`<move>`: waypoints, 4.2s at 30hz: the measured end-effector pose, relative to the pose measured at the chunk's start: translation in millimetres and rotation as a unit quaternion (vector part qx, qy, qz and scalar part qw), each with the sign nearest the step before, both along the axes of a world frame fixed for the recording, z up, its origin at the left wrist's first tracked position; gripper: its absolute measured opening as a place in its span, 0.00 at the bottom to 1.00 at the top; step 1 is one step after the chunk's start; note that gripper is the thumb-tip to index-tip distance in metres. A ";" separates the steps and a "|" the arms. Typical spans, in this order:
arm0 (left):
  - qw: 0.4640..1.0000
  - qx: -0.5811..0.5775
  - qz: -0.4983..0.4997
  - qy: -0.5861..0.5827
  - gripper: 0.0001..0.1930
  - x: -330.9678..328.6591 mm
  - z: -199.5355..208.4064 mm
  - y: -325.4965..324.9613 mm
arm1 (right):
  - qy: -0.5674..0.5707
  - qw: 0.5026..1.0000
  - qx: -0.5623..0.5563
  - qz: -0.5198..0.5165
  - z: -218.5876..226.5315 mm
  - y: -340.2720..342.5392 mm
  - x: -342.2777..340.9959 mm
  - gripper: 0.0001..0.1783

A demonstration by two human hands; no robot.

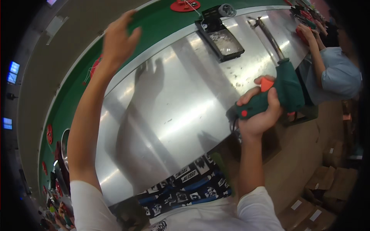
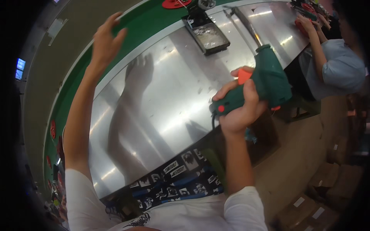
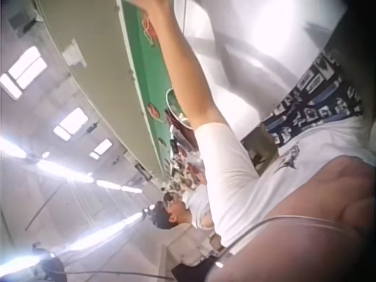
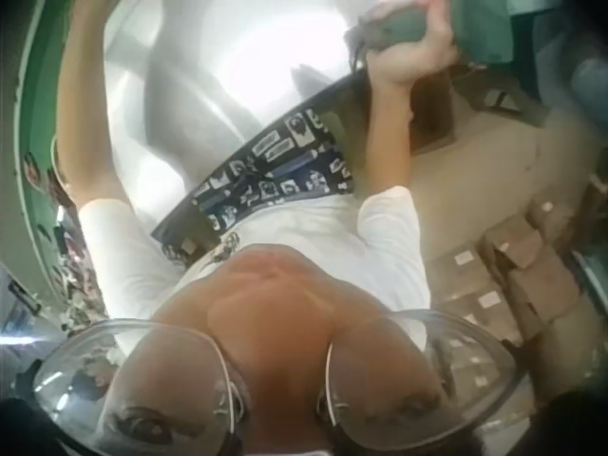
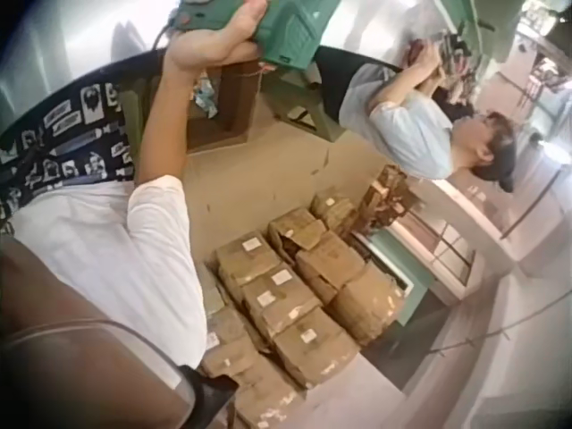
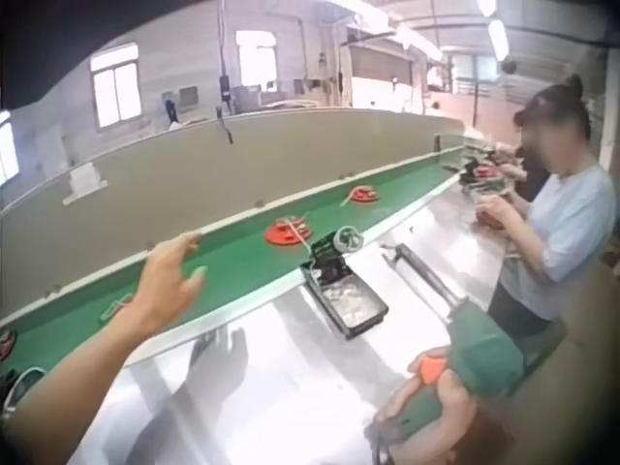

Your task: Soldering electronic components and wires onto circular red PCBs at a factory assembly line.

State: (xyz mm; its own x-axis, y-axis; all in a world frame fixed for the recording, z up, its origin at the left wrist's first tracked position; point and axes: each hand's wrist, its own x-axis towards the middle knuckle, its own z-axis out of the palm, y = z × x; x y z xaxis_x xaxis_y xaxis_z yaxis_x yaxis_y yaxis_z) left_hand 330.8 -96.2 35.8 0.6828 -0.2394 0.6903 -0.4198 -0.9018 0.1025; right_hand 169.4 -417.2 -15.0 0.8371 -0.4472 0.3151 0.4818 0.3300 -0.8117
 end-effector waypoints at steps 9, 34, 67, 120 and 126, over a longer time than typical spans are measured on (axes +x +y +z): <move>0.962 -0.051 0.132 0.231 0.28 202.8 -46.0 -129.5 | 0.138 0.976 0.154 -0.071 -0.4 17.4 14.5 0.17; 0.952 -0.160 -0.081 0.250 0.05 -315.4 -21.7 117.4 | 0.154 0.987 0.035 -0.022 -2.2 7.0 11.2 0.14; 0.950 -0.198 0.242 0.022 0.06 -323.6 -29.1 234.6 | 0.222 0.968 0.057 -0.103 -2.1 1.3 9.8 0.14; 0.992 -0.122 0.016 0.017 0.06 -344.6 -56.2 73.3 | -0.022 0.823 -0.355 0.443 -8.3 84.0 -124.7 0.31; 0.992 -0.125 0.019 0.015 0.06 -344.2 -57.9 75.1 | -0.004 0.843 -0.297 0.449 -7.7 91.5 -125.7 0.32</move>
